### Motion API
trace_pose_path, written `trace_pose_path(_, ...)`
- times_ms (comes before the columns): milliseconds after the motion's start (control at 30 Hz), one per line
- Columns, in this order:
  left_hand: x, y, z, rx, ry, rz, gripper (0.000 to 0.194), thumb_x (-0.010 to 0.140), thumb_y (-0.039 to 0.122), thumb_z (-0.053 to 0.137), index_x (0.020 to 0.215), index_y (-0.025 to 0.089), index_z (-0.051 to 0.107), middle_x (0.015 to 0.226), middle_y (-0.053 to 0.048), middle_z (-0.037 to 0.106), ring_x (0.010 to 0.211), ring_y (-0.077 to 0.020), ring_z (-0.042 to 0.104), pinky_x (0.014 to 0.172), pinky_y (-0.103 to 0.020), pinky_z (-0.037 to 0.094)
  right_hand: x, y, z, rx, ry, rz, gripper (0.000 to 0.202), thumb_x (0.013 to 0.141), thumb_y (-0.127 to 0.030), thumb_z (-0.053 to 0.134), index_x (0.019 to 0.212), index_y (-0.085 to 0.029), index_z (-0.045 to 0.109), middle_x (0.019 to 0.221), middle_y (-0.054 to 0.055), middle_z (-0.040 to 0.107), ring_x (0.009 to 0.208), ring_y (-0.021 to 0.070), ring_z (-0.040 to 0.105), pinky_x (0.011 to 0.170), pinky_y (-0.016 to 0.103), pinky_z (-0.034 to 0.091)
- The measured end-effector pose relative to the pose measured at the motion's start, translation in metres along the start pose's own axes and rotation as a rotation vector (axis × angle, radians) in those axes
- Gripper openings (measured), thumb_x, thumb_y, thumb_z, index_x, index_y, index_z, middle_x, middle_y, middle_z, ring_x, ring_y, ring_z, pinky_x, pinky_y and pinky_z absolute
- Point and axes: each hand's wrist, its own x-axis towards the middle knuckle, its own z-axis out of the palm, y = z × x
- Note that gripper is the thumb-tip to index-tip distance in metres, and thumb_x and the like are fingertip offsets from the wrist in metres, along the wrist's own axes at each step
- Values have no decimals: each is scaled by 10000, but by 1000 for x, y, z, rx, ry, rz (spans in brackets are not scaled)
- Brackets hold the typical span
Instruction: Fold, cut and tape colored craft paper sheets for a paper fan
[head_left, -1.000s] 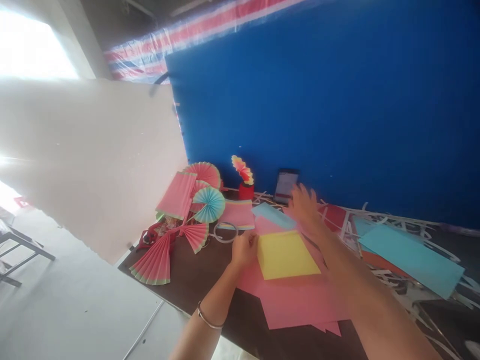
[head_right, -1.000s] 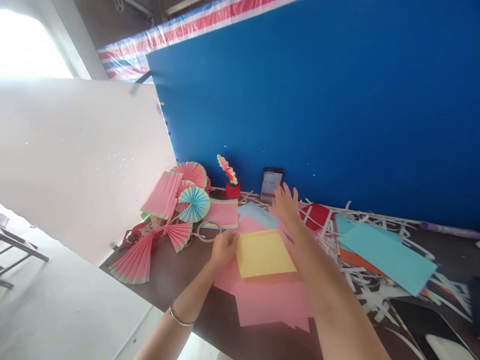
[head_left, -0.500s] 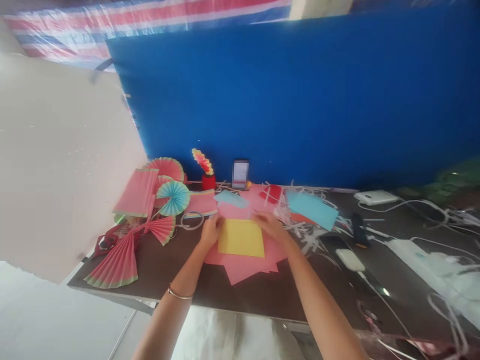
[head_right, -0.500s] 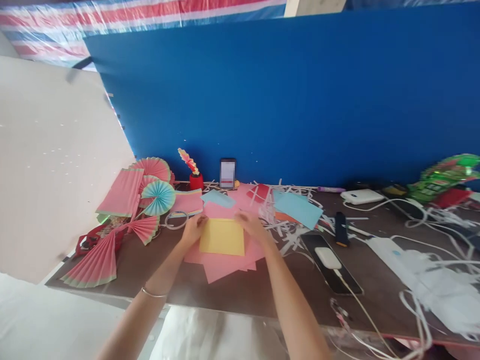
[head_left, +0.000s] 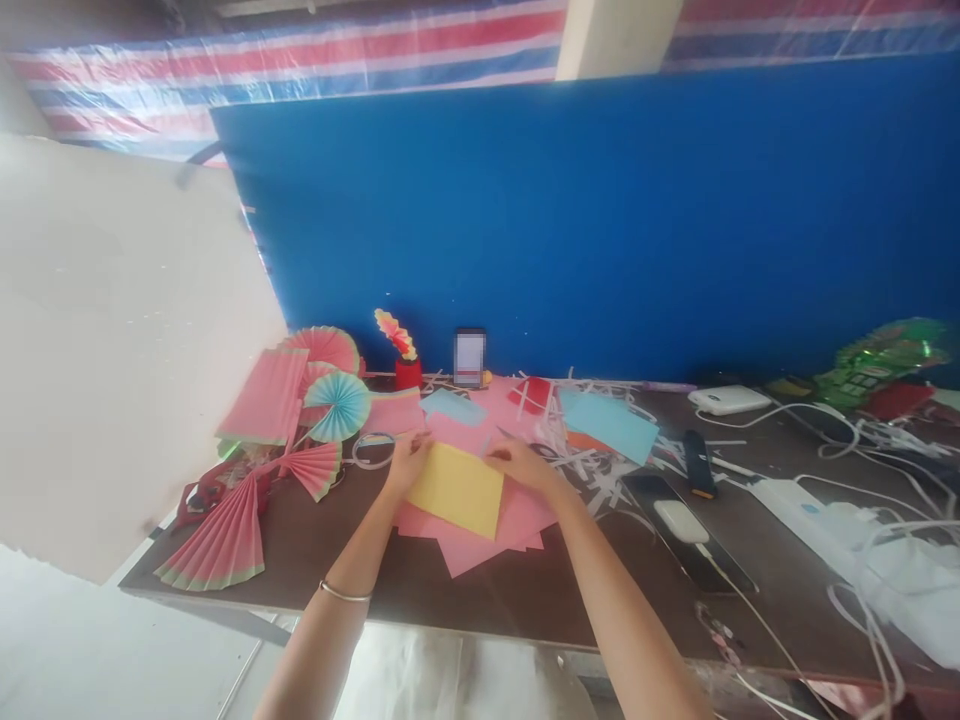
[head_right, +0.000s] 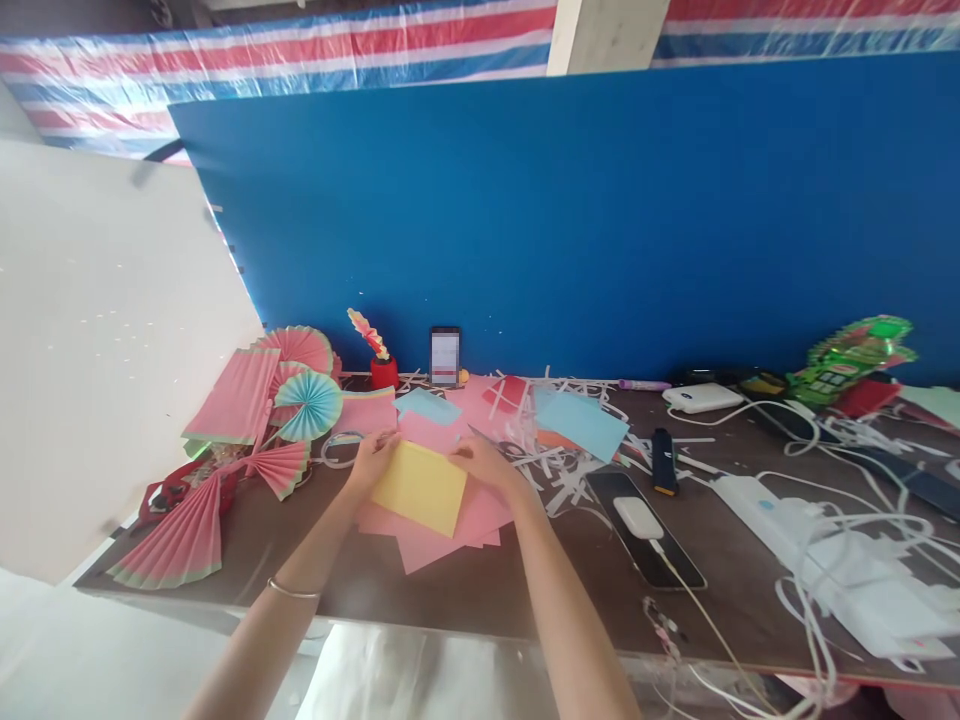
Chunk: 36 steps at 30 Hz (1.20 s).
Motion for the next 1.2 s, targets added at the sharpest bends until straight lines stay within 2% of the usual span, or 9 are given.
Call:
trace_pose_path(200, 0, 6, -1, -262, 51, -140, 438, 735, 513, 565, 948, 135, 625, 855, -61, 683, 787, -198, 626, 697, -292, 467, 0, 15, 22, 117, 291, 56, 210, 742, -376, 547, 712, -187, 633, 784, 49, 660, 794, 229, 585, 747, 352, 417)
trace_pose_path(333, -9, 15, 3, -424, -95, -152, 550, 777, 599, 461, 1050, 144, 602, 991, -105, 678, 900, -236, 631, 751, -330, 485, 0, 21, 37, 172, 460, 94, 268, 765, -422, 518, 779, -175, 621, 826, 72, 652, 813, 240, 584, 740, 355, 430)
trace_pose_path(433, -15, 18, 5, -530, -229, -123, 621, 730, 652, 492, 1122, 176, 570, 1115, -121, 642, 1008, -251, 608, 794, -349, 490, 0, 19, 44, 216, 518, 112, 314, 771, -459, 501, 789, -169, 618, 801, 78, 649, 773, 241, 588, 695, 352, 444)
trace_pose_path(533, -18, 18, 6, -464, -258, -73, 619, 684, 581, 614, 1154, 182, 550, 1168, -127, 618, 1041, -259, 598, 840, -367, 480, 1, 16, 48, 257, 515, 115, 330, 771, -475, 497, 802, -168, 616, 815, 84, 657, 768, 240, 598, 677, 349, 458)
trace_pose_path(667, -16, 12, 9, -244, -160, -48, 500, 647, 403, 721, 1053, 137, 605, 1091, -136, 653, 972, -266, 625, 845, -388, 482, 0, 9, 52, 268, 459, 114, 270, 749, -430, 541, 801, -179, 627, 847, 81, 670, 825, 243, 606, 736, 358, 459)
trace_pose_path(833, -12, 7, 6, -148, -78, -40, 390, 634, 336, 725, 964, 147, 640, 988, -103, 685, 896, -255, 637, 790, -381, 498, -5, 2, 46, 276, 325, 102, 239, 727, -393, 586, 842, -196, 656, 873, 62, 682, 838, 227, 615, 742, 343, 461)
trace_pose_path(967, -13, 12, 1, -115, -148, -58, 375, 605, 328, 744, 921, 144, 662, 947, -96, 692, 860, -251, 640, 765, -371, 503, -7, 8, 38, 312, 198, 105, 268, 738, -436, 587, 789, -183, 658, 725, 28, 660, 715, 185, 601, 695, 325, 455)
trace_pose_path(1067, -16, 20, 2, -275, -186, -73, 446, 663, 417, 698, 1010, 144, 638, 1002, -114, 680, 895, -245, 641, 808, -376, 496, -4, 12, 39, 508, 179, 126, 276, 712, -439, 630, 757, -167, 653, 605, 10, 621, 599, 160, 583, 636, 315, 460)
trace_pose_path(1200, -23, 29, 11, -412, -322, -86, 536, 692, 510, 645, 1075, 136, 612, 1029, -138, 672, 899, -250, 650, 826, -392, 501, 1, 5, 46, 862, 231, 94, 229, 668, -363, 706, 821, -199, 662, 801, 27, 671, 731, 168, 623, 730, 327, 485)
